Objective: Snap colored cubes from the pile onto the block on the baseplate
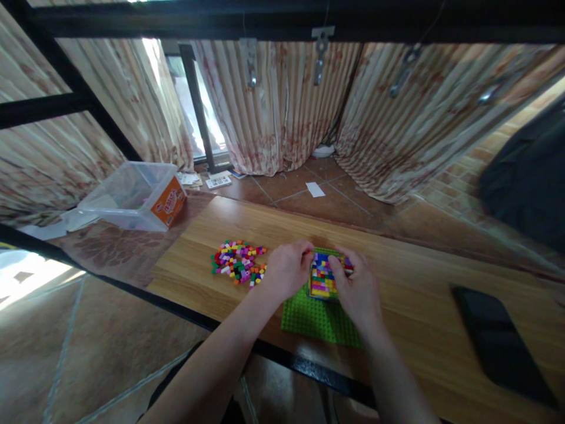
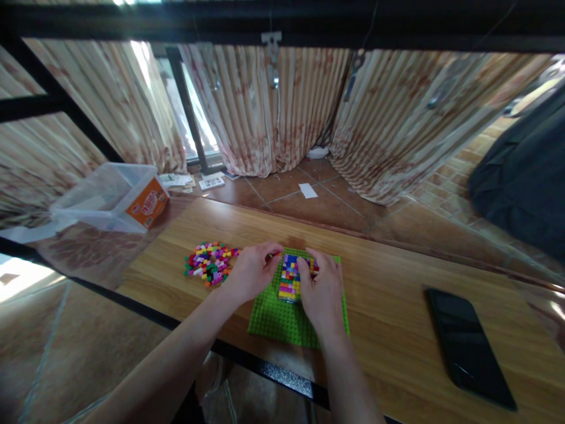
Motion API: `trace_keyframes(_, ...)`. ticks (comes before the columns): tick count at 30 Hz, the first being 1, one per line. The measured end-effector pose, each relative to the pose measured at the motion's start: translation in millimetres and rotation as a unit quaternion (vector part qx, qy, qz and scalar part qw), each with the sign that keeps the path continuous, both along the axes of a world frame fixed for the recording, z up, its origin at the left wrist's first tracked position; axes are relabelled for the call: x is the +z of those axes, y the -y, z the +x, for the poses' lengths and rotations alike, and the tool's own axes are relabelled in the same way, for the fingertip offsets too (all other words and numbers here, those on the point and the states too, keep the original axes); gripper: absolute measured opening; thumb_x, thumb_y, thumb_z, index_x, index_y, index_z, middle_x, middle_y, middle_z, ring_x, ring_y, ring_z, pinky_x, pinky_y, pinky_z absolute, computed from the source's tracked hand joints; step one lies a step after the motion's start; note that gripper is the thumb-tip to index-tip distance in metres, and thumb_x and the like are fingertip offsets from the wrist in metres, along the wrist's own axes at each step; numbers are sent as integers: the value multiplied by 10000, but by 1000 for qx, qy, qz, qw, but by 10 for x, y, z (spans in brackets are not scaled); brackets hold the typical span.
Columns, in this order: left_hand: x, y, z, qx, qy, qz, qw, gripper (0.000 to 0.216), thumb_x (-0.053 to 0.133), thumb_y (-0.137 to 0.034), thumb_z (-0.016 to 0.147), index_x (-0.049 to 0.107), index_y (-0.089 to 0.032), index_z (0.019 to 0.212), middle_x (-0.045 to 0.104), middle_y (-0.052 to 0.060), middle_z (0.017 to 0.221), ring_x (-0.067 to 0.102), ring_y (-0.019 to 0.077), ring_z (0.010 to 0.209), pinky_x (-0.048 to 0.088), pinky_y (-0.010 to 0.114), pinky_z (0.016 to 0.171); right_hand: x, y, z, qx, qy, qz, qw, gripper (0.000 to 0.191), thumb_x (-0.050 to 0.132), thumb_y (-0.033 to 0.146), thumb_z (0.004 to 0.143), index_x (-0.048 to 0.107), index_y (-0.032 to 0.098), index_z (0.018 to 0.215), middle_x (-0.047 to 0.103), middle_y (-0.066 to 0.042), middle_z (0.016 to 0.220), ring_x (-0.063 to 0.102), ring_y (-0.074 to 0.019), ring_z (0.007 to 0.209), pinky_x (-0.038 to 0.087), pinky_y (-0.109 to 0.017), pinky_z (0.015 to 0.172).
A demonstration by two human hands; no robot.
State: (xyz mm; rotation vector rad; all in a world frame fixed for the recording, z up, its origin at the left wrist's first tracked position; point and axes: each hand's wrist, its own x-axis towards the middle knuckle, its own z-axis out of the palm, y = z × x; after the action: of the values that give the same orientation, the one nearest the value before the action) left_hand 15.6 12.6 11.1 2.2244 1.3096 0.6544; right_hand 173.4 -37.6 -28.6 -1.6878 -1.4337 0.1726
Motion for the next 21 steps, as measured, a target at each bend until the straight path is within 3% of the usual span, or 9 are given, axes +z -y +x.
trace_keyframes(5, 15, 23, 15, -2, -2, -6, 1000, 216, 477, -191, 928, 684, -198, 988, 744, 37, 904, 671, 170, 761, 515, 280, 733, 0, -14, 9, 14, -23, -31, 999, 381, 530, 487, 890, 705, 181, 1032, 712, -135, 1039, 622, -274, 998, 470, -477, 899)
trace_keyframes(16, -2, 22, 33, 22, 46, -38, 998, 178, 521, -167, 908, 614, -173, 1060, 748, 67, 965, 708, 196, 874, 533, 306, 788, 24, -42, -28, 12, -21, -47, 999, 358, 542, 462, 885, 727, 173, 987, 708, -137, 1007, 618, -274, 995, 456, -472, 919)
trace_keyframes(21, -4, 17, 1, 6, 84, -27, 996, 91, 550, -181, 901, 628, -173, 947, 733, 41, 891, 693, 177, 822, 518, 282, 751, 25, -23, -7, 21, -105, -44, 993, 398, 540, 493, 886, 721, 166, 1023, 708, -132, 1054, 642, -259, 974, 498, -429, 870)
